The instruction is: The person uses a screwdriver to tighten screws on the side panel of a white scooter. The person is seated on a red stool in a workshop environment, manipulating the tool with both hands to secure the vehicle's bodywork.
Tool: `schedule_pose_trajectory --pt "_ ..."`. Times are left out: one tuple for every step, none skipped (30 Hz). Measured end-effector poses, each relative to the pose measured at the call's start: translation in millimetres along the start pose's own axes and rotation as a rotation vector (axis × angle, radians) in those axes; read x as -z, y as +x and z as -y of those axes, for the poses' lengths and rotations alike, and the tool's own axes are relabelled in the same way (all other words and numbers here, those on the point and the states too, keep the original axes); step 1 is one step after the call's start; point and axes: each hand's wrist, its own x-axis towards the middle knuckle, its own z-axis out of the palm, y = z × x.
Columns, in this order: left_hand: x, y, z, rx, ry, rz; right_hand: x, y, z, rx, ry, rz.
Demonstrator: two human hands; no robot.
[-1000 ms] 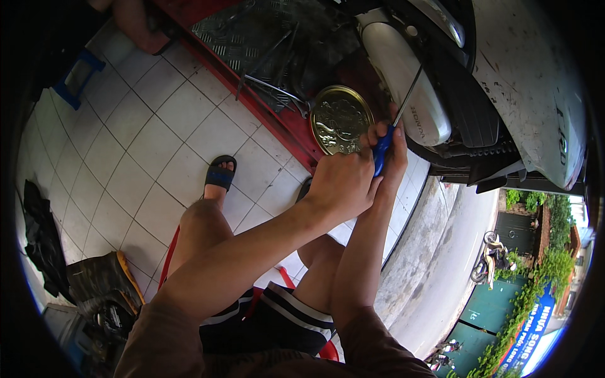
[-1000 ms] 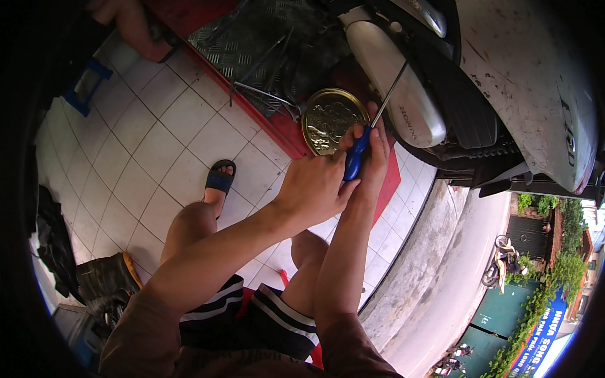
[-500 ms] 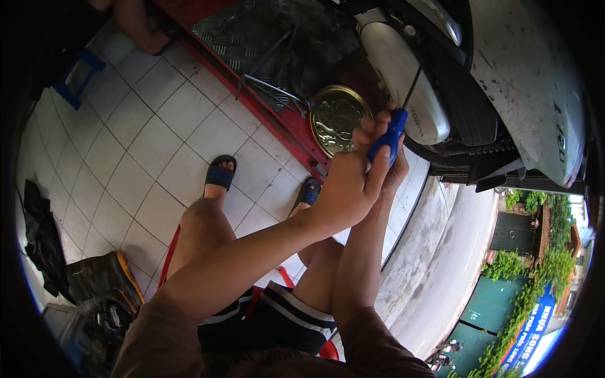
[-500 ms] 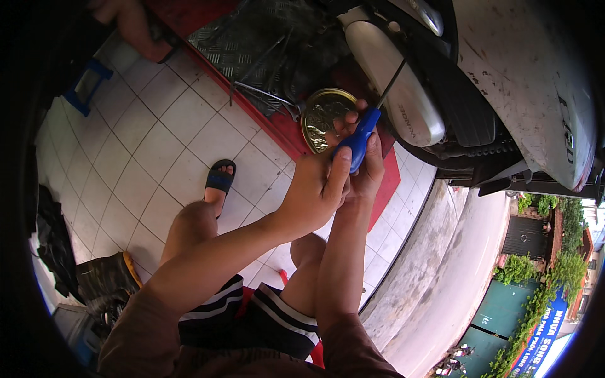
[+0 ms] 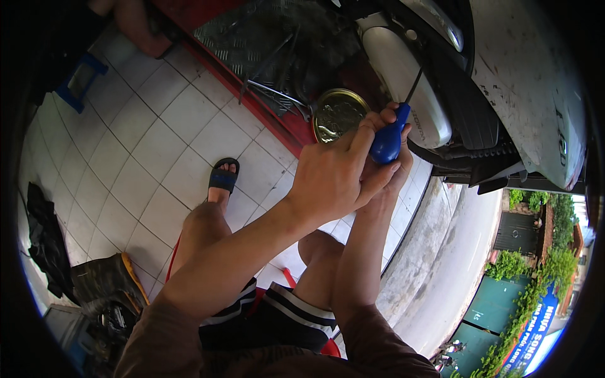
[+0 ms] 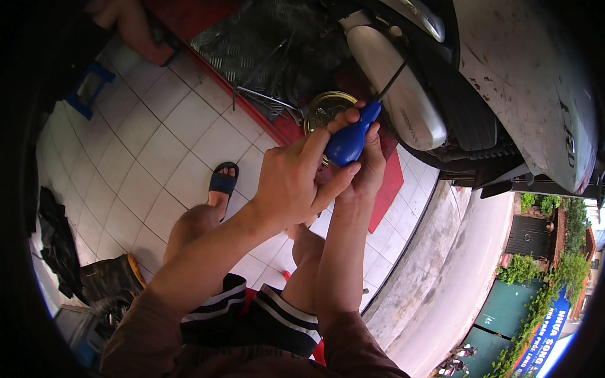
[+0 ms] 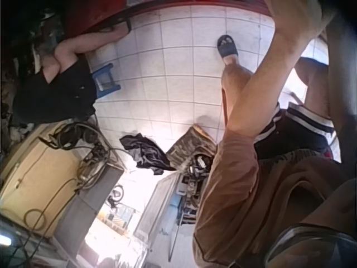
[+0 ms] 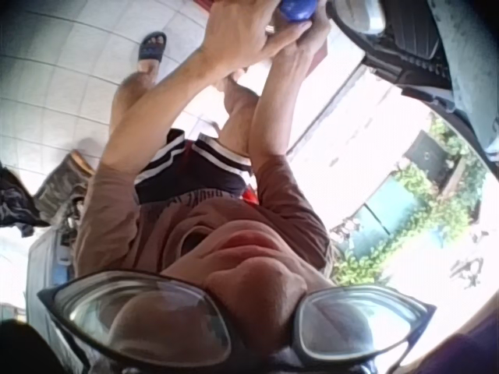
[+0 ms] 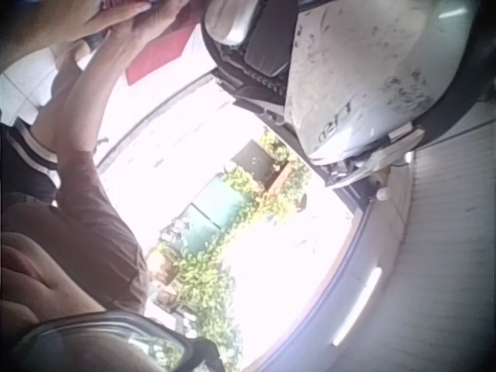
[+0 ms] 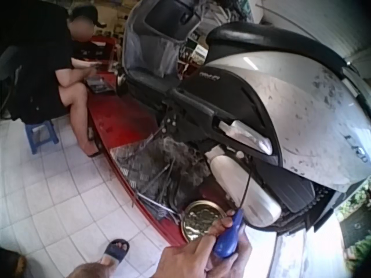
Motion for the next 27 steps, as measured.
schedule_pose_trajectory --pt "-0.3 -0.8 -0.1 0.055 -0.032 0.032 0.5 1.1 -0.9 -0.017 0.008 0.017" --pt "-0.6 -2.1 -0.5 0.11 -0.064 0.064 0.9 2.2 -1.7 -0.028 0.018 0.044" --pt "-1.0 -3.5 -1.1 0.166 -0.096 0.096 1.0 2.8 -3.3 -0.033 0.011 0.046" --pt "-1.8 -4.9 -1.9 0.229 -0.16 0.104 0.9 3.6 -5.3 -0.031 0.005 0.059" --pt "-3.2 -5.7 -2.8 0.29 -0.224 0.111 0.4 4.4 -7.4 -0.031 0.013 0.09" --pt "-4.6 -5.6 -3.1 0.354 -0.289 0.12 -0.8 4.4 -9.6 -0.026 -0.085 -0.003" --pt "-6.4 -4.2 -2.7 0.424 -0.41 0.044 -2.2 4.5 -11.4 -0.02 -0.169 -0.08" --pt "-7.7 -2.3 -2.2 0.495 -0.533 -0.031 -3.7 4.0 -13.0 -0.018 -0.245 -0.167" --pt "-7.5 0.1 -1.1 0.562 -0.656 -0.105 -4.7 6.5 -13.8 -0.05 -0.209 -0.1" --pt "-5.9 2.4 0.4 0.621 -0.737 -0.075 -5.2 8.7 -14.4 -0.086 -0.166 -0.046" --pt "-2.6 4.8 2.4 0.685 -0.816 -0.047 -5.3 12.9 -12.7 -0.111 -0.152 -0.016" --pt "1.4 6.3 3.5 0.761 -0.89 -0.032 -5.1 15.7 -10.4 -0.135 -0.166 -0.035" --pt "5.7 8.4 4.8 0.832 -0.928 0.048 -4.7 18.0 -8.8 -0.138 -0.151 0.015" --pt "9.8 8.6 4.2 0.766 -0.862 0.091 -3.7 20.2 -7.1 -0.135 -0.169 0.031" --pt "13.0 9.8 4.0 0.718 -0.802 0.127 -3.2 23.2 -3.9 -0.124 -0.19 0.051" --pt "15.5 11.4 4.9 0.643 -0.752 0.165 -3.3 24.0 -0.5 -0.092 -0.248 0.0" --pt "15.5 14.1 6.4 0.467 -0.483 0.091 -4.3 20.4 2.0 -0.059 -0.305 -0.058" --pt "17.8 13.2 6.5 0.3 -0.083 0.069 -5.7 17.3 3.4 -0.026 -0.331 -0.102" --pt "15.7 14.0 6.1 0.18 -0.031 0.012 -7.2 16.3 5.2 -0.033 -0.337 -0.243" --pt "13.8 12.8 4.3 0.089 0.034 -0.032 -9.1 13.1 5.5 -0.04 -0.339 -0.311" --pt "12.4 10.3 2.2 0.104 0.039 -0.008 -10.6 12.7 4.8 -0.019 -0.346 -0.316" --pt "10.8 8.6 0.6 0.112 0.047 0.025 -12.5 10.3 5.0 0.035 -0.359 -0.362" --pt "9.3 8.2 0.4 0.111 0.055 0.052 -13.5 10.1 3.6 0.04 -0.348 -0.433" --pt "8.3 7.6 0.3 0.113 0.069 0.06 -14.1 9.4 3.3 0.039 -0.328 -0.422" --pt "8.2 7.4 0.9 0.111 0.08 0.066 -13.9 9.9 3.1 0.014 -0.292 -0.352" --pt "7.9 7.6 1.7 0.11 0.09 0.071 -12.8 10.9 2.9 0.003 -0.268 -0.265" --pt "8.0 7.6 2.4 0.113 0.077 0.07 -11.1 12.0 4.1 -0.032 -0.229 -0.125"
